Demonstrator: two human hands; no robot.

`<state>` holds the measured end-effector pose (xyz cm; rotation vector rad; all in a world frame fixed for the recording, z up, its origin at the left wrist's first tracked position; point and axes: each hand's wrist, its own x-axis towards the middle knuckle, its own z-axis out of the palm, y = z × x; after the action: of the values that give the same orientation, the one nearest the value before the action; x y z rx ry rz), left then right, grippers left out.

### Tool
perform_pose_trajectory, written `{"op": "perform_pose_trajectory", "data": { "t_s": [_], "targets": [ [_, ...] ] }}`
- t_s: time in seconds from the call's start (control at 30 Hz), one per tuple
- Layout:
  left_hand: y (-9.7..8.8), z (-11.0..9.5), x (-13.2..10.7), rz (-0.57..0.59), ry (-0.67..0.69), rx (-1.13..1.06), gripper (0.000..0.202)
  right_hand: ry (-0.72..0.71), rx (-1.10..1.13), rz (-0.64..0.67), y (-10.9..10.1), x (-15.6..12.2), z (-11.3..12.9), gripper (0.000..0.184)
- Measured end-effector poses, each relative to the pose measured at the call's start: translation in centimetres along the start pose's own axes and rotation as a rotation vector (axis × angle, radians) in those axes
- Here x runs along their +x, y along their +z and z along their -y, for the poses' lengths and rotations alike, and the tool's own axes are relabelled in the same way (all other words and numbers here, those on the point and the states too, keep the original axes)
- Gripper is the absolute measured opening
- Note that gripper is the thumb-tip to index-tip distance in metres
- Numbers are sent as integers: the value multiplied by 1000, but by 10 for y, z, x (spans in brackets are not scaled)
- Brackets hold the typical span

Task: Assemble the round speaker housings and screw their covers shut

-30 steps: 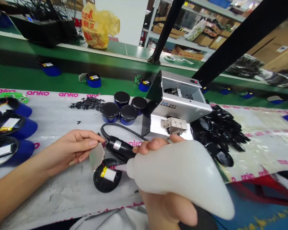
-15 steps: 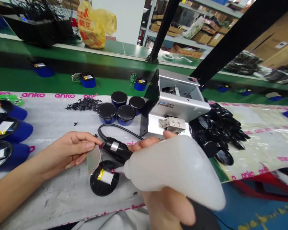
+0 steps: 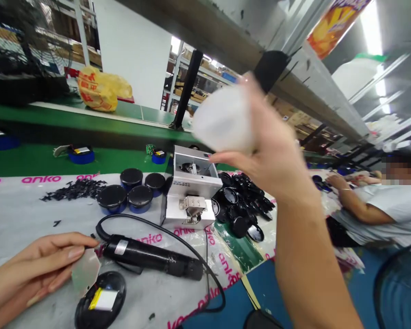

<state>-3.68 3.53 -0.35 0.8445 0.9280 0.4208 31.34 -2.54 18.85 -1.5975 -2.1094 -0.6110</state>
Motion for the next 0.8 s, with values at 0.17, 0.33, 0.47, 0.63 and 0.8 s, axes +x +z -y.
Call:
{"op": "perform_pose_trajectory", "data": {
  "t_s": [0.17, 0.33, 0.47, 0.63, 0.8],
  "targets": [
    [1, 4, 2, 14, 33, -14, 37, -122, -14, 342, 40, 17, -33, 61],
    [6, 9, 0, 61, 68, -23, 40, -79, -31, 203, 48, -5, -4, 51],
    [19, 4, -10, 129, 93, 3, 40, -98, 83, -81, 51, -44, 93, 34],
    [31, 3, -14, 127, 170, -32, 35, -124, 136, 25, 88, -88, 190, 35],
    [25, 4, -19, 139, 205, 72, 32, -20, 124, 72, 117, -104, 204, 41]
  ]
}}
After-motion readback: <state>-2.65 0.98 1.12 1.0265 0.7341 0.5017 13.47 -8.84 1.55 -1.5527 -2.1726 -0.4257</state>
